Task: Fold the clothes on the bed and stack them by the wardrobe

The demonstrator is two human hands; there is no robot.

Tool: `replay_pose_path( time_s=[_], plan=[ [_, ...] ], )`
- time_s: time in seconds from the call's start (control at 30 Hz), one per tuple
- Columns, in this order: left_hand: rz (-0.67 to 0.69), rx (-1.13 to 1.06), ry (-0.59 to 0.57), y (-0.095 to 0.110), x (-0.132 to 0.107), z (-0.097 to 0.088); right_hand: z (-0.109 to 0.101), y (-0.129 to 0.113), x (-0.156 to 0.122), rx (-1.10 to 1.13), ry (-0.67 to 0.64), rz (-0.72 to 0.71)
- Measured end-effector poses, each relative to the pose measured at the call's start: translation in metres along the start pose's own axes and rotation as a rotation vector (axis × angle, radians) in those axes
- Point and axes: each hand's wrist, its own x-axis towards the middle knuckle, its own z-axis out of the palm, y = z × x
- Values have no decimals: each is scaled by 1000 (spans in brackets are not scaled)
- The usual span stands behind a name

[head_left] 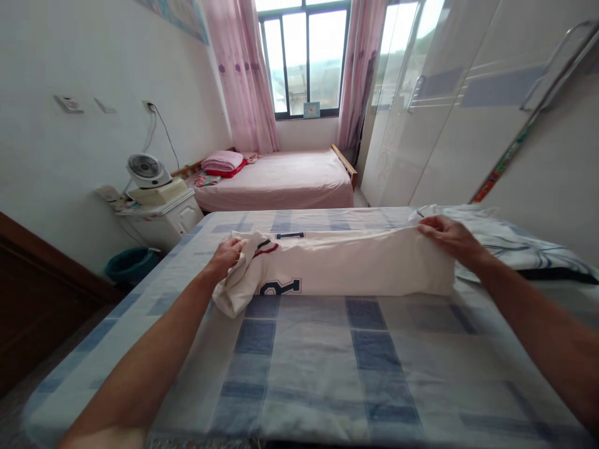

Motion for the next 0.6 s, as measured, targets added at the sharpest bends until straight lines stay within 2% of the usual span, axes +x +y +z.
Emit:
replay_pose_path(
  time_s=[0.07, 0.13, 0.23, 0.3, 0.4, 0.5, 0.6],
  plan=[
    [-65, 38, 30, -10, 3, -2, 13, 11, 7, -129, 41, -10],
    [-22, 111, 25, -17, -6, -10, 19, 28, 1, -249, 59, -24],
    [96, 359, 34, -22, -28, -24, 14, 54, -26, -414, 84, -28],
    [137, 530, 22, -24, -41, -28, 8, 66, -46, -469, 47, -17],
    [163, 743, -8, -29, -53, -23, 7, 75, -67, -469, 0, -25],
    [256, 929, -18, -33, -62, -11, 16, 79, -75, -422, 47, -34],
    [350, 1010, -24, -35, -67, -1, 26, 78, -76, -322, 101, -30]
  ],
)
